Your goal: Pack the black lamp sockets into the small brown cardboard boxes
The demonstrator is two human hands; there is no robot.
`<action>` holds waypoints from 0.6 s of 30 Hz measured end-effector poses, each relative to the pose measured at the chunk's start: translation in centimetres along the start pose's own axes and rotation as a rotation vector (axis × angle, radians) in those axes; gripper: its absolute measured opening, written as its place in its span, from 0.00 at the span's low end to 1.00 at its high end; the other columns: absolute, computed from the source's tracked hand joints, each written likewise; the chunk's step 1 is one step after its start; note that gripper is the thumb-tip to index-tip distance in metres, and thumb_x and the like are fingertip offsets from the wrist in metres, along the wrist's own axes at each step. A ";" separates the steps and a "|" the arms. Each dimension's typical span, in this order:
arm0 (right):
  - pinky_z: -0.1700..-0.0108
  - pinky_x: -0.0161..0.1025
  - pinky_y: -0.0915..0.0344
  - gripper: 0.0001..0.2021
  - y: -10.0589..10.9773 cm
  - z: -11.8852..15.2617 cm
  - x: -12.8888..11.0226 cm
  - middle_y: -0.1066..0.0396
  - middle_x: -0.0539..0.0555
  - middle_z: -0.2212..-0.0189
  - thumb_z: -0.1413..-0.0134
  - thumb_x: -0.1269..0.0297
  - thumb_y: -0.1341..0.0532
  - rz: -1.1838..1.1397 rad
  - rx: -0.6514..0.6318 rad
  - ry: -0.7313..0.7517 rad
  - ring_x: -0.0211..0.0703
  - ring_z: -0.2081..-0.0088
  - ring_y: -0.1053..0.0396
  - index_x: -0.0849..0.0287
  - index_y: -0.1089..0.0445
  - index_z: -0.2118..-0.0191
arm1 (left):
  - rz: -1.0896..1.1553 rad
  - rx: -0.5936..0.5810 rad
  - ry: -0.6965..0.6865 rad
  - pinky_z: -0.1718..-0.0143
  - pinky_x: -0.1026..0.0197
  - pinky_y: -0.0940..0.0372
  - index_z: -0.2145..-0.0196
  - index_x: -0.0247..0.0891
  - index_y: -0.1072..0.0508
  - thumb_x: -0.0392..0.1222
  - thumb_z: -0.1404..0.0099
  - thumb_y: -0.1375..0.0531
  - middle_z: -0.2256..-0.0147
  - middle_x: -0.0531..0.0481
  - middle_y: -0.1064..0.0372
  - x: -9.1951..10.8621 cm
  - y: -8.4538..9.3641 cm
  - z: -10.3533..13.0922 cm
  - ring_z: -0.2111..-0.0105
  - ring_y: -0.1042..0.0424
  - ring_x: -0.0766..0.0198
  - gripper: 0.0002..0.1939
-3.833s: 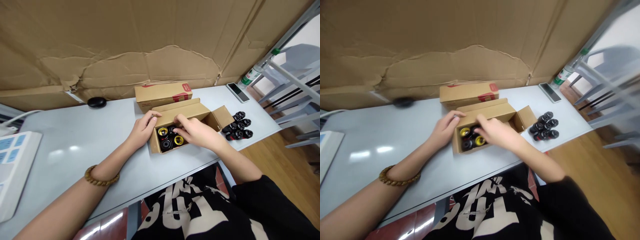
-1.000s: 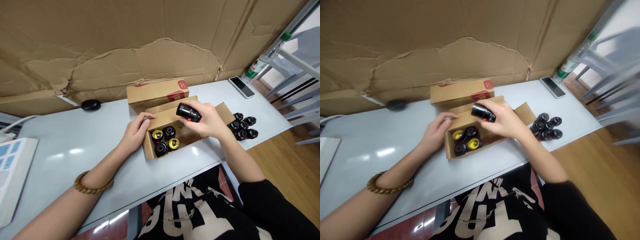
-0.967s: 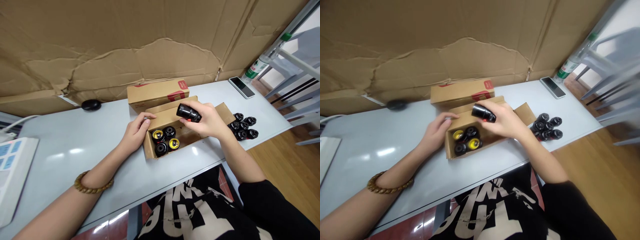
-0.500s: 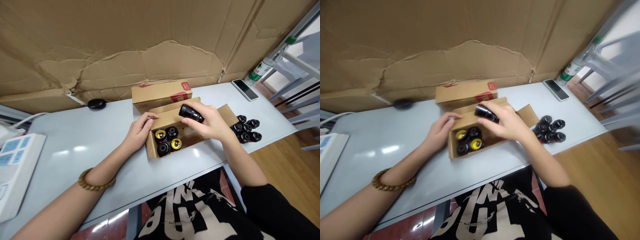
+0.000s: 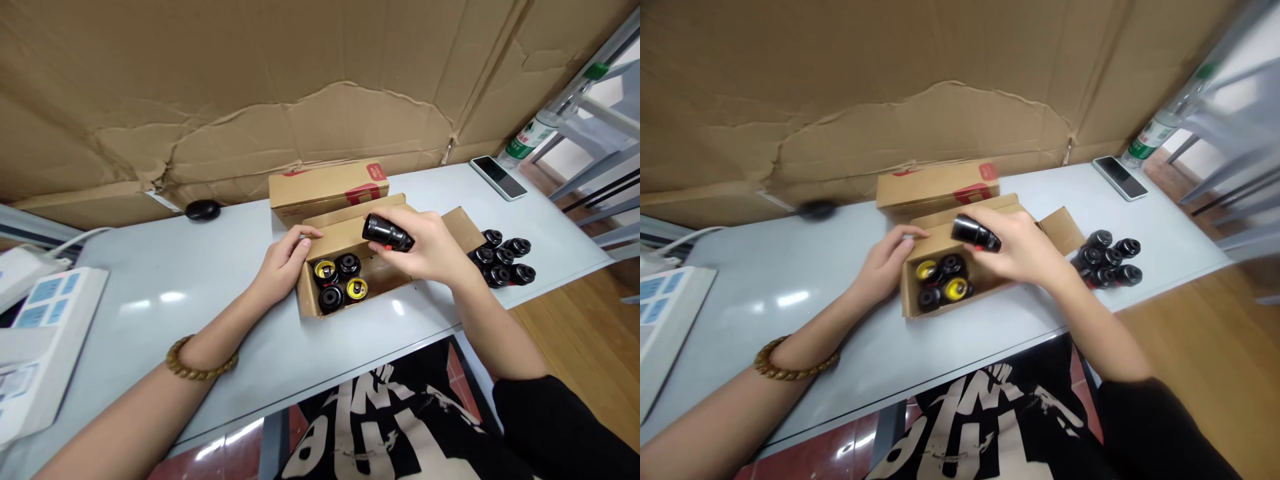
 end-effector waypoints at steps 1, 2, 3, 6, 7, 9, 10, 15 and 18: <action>0.56 0.38 0.27 0.15 0.0 0.0 -0.1 0.16 0.53 0.58 0.36 0.65 0.34 -0.003 -0.002 -0.005 0.42 0.64 0.22 0.57 0.22 0.45 | 0.002 -0.001 0.002 0.61 0.55 0.34 0.49 0.41 0.23 0.56 0.22 0.48 0.62 0.48 0.23 0.0 0.0 0.0 0.59 0.26 0.51 0.21; 0.55 0.38 0.27 0.15 0.1 0.0 -0.1 0.16 0.53 0.58 0.36 0.66 0.35 -0.008 -0.004 -0.008 0.42 0.63 0.22 0.57 0.22 0.45 | 0.004 -0.002 0.004 0.61 0.54 0.34 0.49 0.41 0.23 0.56 0.22 0.48 0.62 0.48 0.23 0.1 0.0 0.0 0.59 0.26 0.51 0.21; 0.55 0.38 0.27 0.15 0.1 0.0 -0.1 0.16 0.53 0.58 0.35 0.65 0.35 -0.013 -0.006 -0.009 0.42 0.63 0.22 0.57 0.22 0.45 | 0.007 -0.004 0.006 0.61 0.54 0.34 0.49 0.41 0.23 0.56 0.22 0.48 0.62 0.47 0.23 0.1 0.0 0.0 0.59 0.26 0.50 0.21; 0.52 0.40 0.26 0.18 0.1 0.0 0.0 0.17 0.55 0.55 0.33 0.56 0.31 -0.016 -0.034 -0.023 0.46 0.59 0.20 0.56 0.23 0.42 | 0.015 -0.008 0.008 0.60 0.54 0.34 0.49 0.41 0.23 0.56 0.22 0.48 0.61 0.47 0.23 0.1 0.0 0.0 0.58 0.25 0.50 0.21; 0.52 0.41 0.26 0.21 0.1 0.0 0.1 0.17 0.55 0.55 0.33 0.52 0.30 -0.015 -0.037 -0.021 0.47 0.58 0.20 0.56 0.24 0.41 | 0.016 -0.009 0.007 0.60 0.54 0.34 0.49 0.41 0.23 0.56 0.22 0.48 0.61 0.47 0.22 0.2 0.0 0.0 0.58 0.25 0.50 0.21; 0.52 0.41 0.26 0.22 0.1 0.0 0.1 0.17 0.56 0.55 0.32 0.49 0.30 -0.012 -0.039 -0.010 0.47 0.59 0.21 0.57 0.24 0.41 | 0.014 -0.008 0.005 0.60 0.54 0.33 0.49 0.41 0.23 0.56 0.22 0.48 0.61 0.47 0.22 0.1 0.1 0.0 0.59 0.25 0.50 0.21; 0.53 0.40 0.26 0.21 0.1 0.0 0.0 0.17 0.56 0.56 0.30 0.49 0.32 -0.013 -0.033 -0.002 0.46 0.60 0.21 0.57 0.23 0.41 | 0.012 -0.007 0.004 0.60 0.54 0.33 0.49 0.41 0.23 0.56 0.22 0.48 0.61 0.47 0.22 0.1 0.1 0.0 0.59 0.26 0.50 0.21; 0.54 0.41 0.26 0.20 0.2 0.0 0.1 0.17 0.55 0.57 0.29 0.48 0.34 -0.035 -0.013 -0.019 0.45 0.62 0.21 0.57 0.23 0.42 | -0.001 -0.001 -0.007 0.60 0.54 0.32 0.50 0.42 0.23 0.56 0.22 0.48 0.61 0.47 0.22 0.1 0.1 0.0 0.57 0.25 0.50 0.20; 0.52 0.41 0.26 0.23 0.1 -0.1 0.2 0.17 0.56 0.53 0.34 0.50 0.29 -0.040 -0.036 -0.020 0.47 0.58 0.20 0.56 0.25 0.41 | -0.001 0.001 -0.008 0.60 0.54 0.32 0.50 0.42 0.23 0.57 0.22 0.48 0.61 0.47 0.22 0.0 0.1 0.0 0.56 0.25 0.49 0.21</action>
Point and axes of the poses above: each hand's wrist, its own z-axis away from the middle knuckle, its own y-axis out of the back of the hand, x = y × z, the point moved 3 cm from there along -z, towards the middle knuckle
